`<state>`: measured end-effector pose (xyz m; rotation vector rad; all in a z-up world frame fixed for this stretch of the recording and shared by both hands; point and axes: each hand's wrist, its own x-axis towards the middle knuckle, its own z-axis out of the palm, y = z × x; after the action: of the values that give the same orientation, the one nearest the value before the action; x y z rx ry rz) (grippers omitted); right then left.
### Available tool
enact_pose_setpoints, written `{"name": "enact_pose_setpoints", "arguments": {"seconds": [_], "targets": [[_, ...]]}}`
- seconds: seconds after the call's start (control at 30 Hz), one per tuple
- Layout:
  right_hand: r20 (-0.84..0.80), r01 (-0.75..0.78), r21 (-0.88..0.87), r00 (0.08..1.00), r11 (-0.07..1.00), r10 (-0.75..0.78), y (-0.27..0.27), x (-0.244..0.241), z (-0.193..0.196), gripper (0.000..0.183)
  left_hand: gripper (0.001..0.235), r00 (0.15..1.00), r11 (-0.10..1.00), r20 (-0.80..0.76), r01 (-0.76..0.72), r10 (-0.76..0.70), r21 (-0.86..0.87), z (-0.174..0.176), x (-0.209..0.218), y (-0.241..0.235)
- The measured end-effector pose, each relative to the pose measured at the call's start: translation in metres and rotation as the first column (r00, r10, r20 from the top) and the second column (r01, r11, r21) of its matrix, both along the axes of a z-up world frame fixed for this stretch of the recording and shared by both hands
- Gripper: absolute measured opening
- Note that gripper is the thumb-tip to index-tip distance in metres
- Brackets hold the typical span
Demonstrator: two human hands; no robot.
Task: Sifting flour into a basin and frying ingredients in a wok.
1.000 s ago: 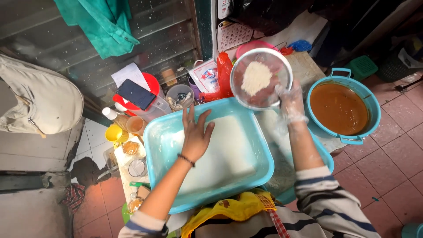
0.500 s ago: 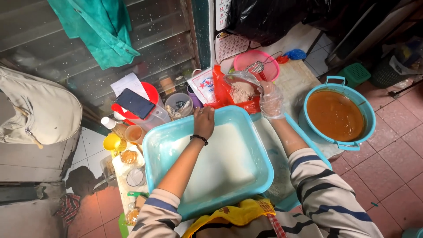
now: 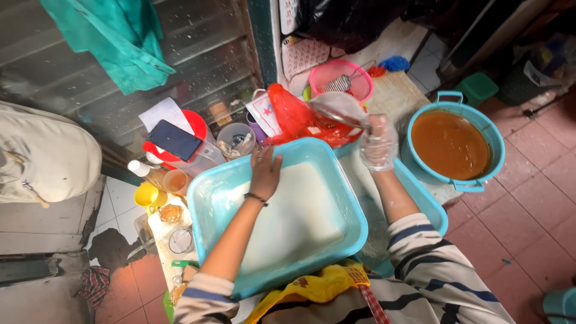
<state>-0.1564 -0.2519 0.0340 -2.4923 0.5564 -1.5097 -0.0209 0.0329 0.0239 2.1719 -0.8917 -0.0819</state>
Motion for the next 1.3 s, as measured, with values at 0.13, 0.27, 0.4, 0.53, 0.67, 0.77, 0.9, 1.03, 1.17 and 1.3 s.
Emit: {"name": "enact_pose_setpoints", "arguments": {"seconds": [0.13, 0.27, 0.4, 0.53, 0.67, 0.77, 0.9, 1.03, 1.17, 1.3], "targets": [[0.093, 0.242, 0.018, 0.966, 0.97, -0.243, -0.004, -0.067, -0.012, 0.009, 0.047, 0.994, 0.992, -0.034, 0.105, -0.103, 0.066, 0.055, -0.038, 0.078], [-0.246, 0.35, 0.112, 0.917, 0.93, -0.316, 0.004, -0.14, -0.027, 0.02, 0.045, 0.997, 0.991, -0.071, 0.036, -0.027, 0.127, 0.053, -0.061, 0.153], [-0.498, 0.504, 0.799, 0.86, 0.327, -0.109, 0.035, -0.161, 0.013, 0.052, 0.029, 0.959, 0.963, 0.129, -0.261, 0.251, 0.065, 0.04, -0.079, 0.196], [-0.84, 0.618, 0.351, 0.54, 0.703, -0.056, 0.022, -0.197, -0.152, 0.029, 0.027, 0.879, 0.903, 0.24, -0.429, 0.412, 0.022, 0.038, -0.09, 0.204], [-0.729, 0.467, 0.472, 0.684, 0.748, 0.033, 0.029, -0.207, -0.26, 0.032, 0.038, 0.86, 0.878, 0.2, -0.479, 0.47, -0.004, 0.035, -0.085, 0.201], [-0.519, 0.409, 0.762, 0.849, 0.502, 0.097, 0.038, -0.204, -0.3, 0.028, 0.043, 0.878, 0.883, 0.179, -0.463, 0.445, 0.073, 0.033, -0.082, 0.2], [-0.09, 0.096, 0.985, 0.995, -0.146, 0.052, 0.061, -0.198, -0.313, 0.022, 0.043, 0.895, 0.901, 0.165, -0.43, 0.416, 0.059, 0.032, -0.082, 0.203], [-0.021, 0.019, 0.999, 0.999, -0.034, -0.046, 0.053, -0.2, -0.284, 0.023, 0.045, 0.89, 0.897, 0.159, -0.439, 0.427, 0.046, 0.021, -0.08, 0.21], [-0.634, 0.556, 0.568, 0.766, 0.607, -0.109, 0.078, -0.181, -0.117, 0.023, 0.054, 0.898, 0.895, 0.1, -0.437, 0.428, 0.095, 0.016, -0.079, 0.215], [-0.342, 0.397, 0.802, 0.918, 0.446, -0.201, 0.062, -0.191, -0.105, 0.025, 0.065, 0.905, 0.9, 0.127, -0.42, 0.405, 0.117, 0.015, -0.077, 0.213]]}}
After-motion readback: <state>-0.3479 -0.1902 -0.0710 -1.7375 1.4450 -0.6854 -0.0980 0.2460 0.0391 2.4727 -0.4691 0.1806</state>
